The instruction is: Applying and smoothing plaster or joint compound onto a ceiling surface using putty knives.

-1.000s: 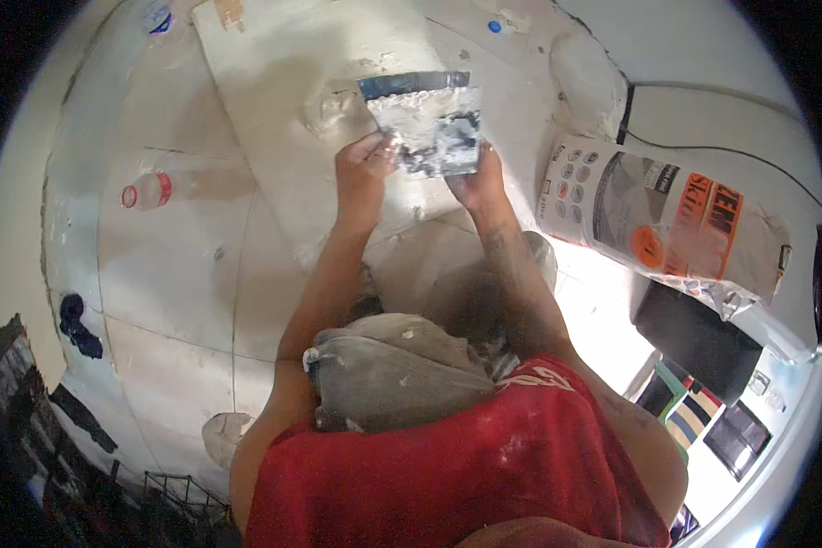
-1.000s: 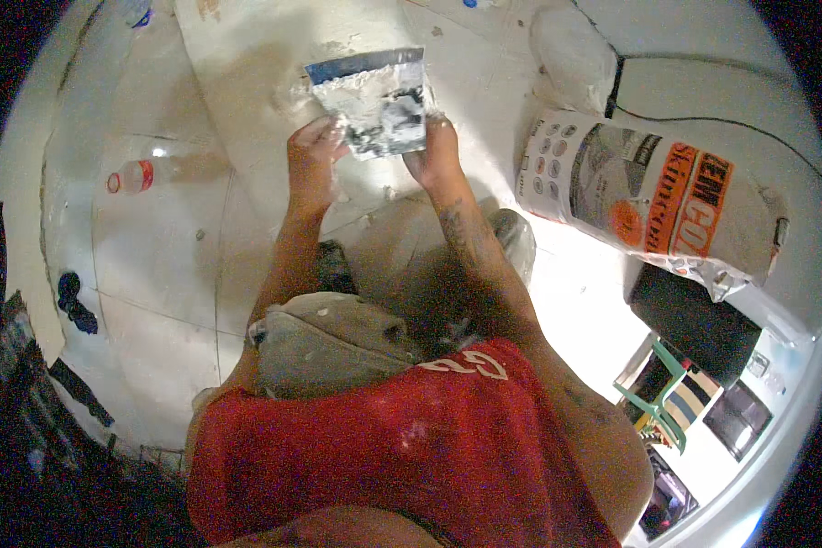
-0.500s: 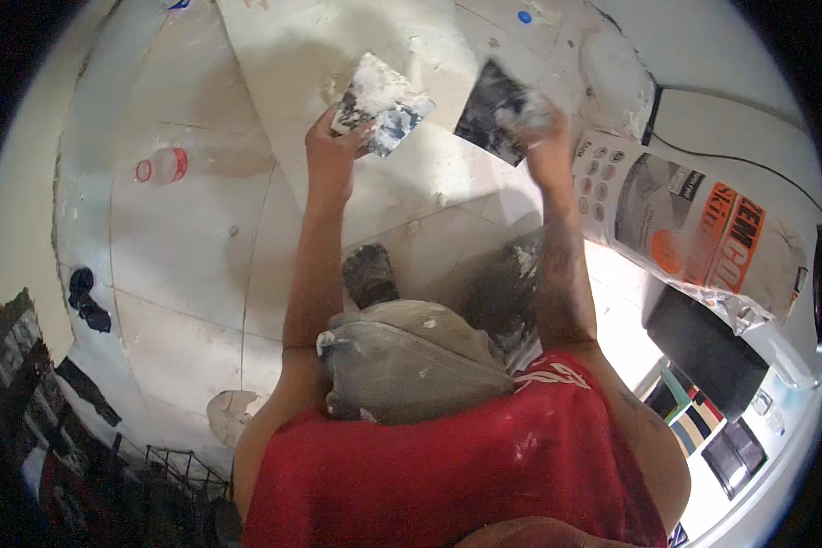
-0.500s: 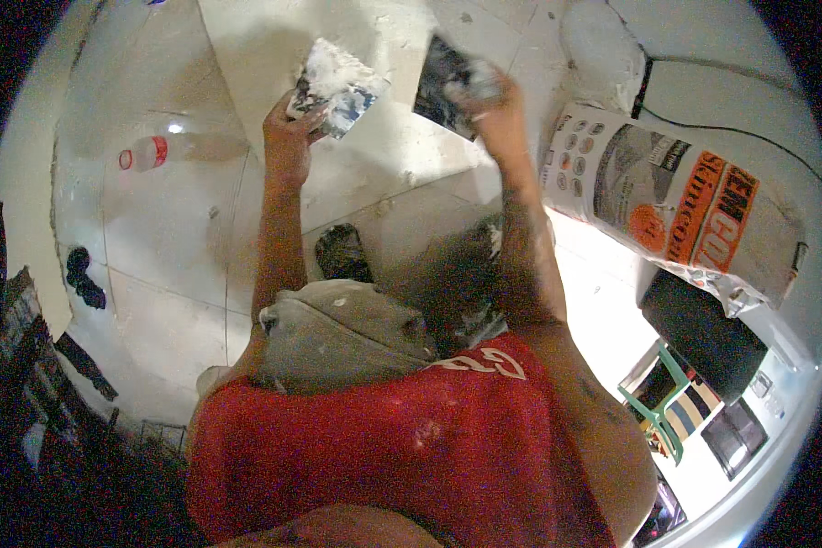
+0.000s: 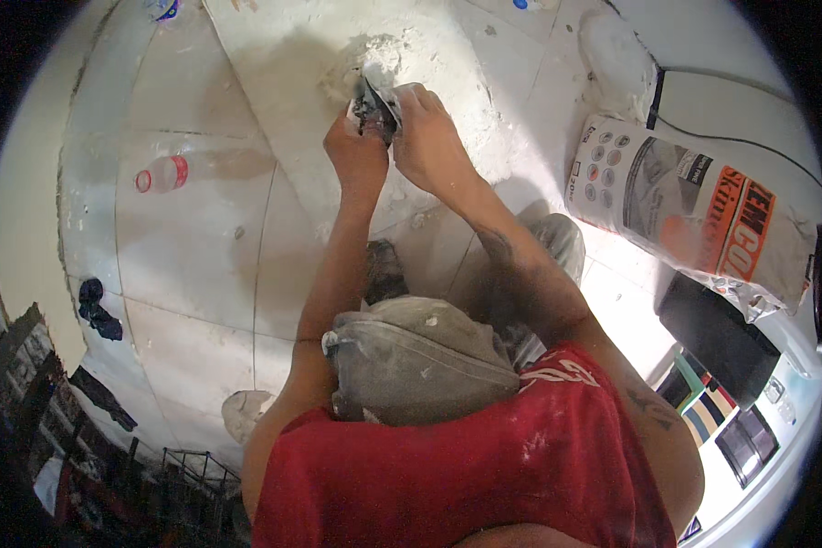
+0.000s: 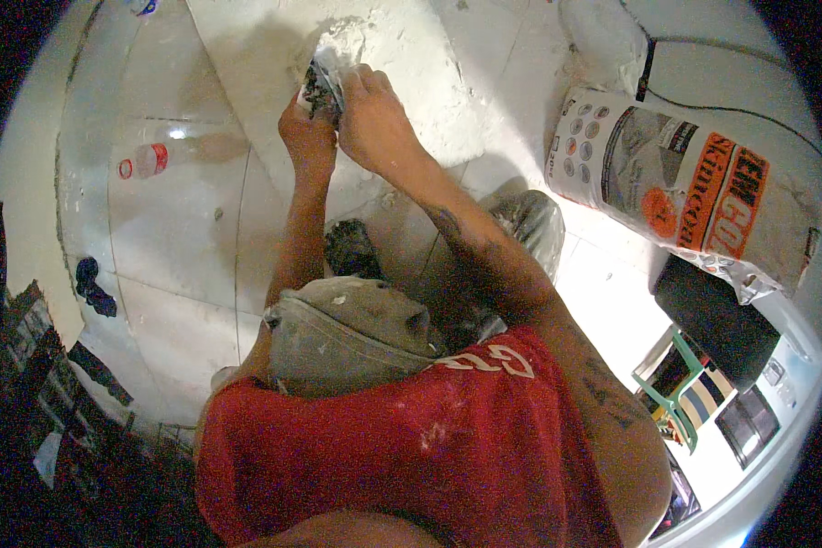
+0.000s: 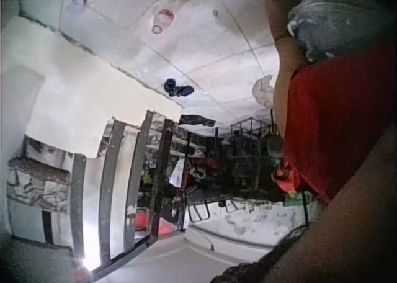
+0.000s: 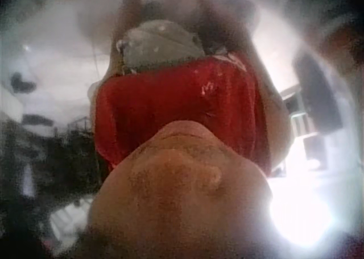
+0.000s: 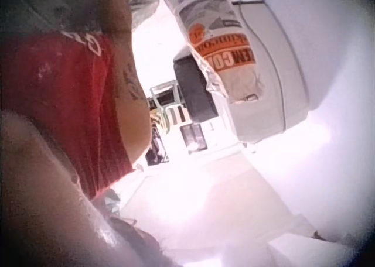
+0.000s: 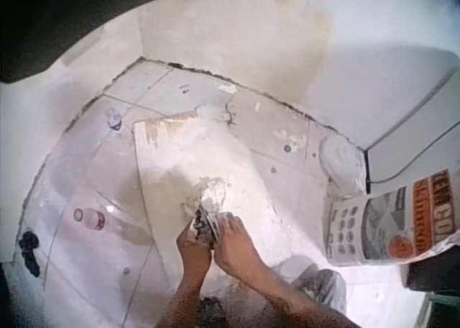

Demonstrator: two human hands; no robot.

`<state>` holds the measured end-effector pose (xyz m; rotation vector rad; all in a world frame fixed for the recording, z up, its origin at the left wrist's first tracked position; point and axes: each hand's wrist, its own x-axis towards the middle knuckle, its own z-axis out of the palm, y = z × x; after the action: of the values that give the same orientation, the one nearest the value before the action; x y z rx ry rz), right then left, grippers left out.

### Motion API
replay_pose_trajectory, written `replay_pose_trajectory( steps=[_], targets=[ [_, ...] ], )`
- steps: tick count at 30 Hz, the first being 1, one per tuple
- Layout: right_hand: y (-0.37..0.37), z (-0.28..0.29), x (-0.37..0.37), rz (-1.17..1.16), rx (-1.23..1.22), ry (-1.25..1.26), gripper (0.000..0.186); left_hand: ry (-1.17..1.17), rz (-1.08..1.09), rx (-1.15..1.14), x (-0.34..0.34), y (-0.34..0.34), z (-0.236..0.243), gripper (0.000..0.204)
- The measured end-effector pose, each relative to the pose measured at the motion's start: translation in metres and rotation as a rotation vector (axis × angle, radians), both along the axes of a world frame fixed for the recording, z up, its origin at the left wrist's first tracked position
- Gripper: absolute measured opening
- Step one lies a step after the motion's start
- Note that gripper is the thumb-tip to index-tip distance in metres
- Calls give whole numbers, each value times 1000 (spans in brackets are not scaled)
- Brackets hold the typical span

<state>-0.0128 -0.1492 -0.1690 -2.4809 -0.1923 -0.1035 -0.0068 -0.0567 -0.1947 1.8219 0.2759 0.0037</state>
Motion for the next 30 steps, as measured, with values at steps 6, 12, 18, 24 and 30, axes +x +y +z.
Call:
replay_pose_trajectory(
  steps=[6, 12, 18, 24, 30],
  targets=[
    [6, -7, 23, 42, -62, 90, 33, -55, 36, 32, 5, 4, 7, 13],
    [5, -31, 49, 37, -134, 31, 29, -105, 28, 205, -2, 12, 1, 14],
    [-38, -27, 64, -96, -28, -46, 30, -159, 109, 74, 5, 8, -7, 14],
    [-32, -10, 44, -31, 20, 20, 33, 16, 113, -127, 7, 6, 1, 11],
    [-14, 8, 25, -1, 7, 20, 27, -26, 84, 30, 5, 3, -6, 11]
  ],
)
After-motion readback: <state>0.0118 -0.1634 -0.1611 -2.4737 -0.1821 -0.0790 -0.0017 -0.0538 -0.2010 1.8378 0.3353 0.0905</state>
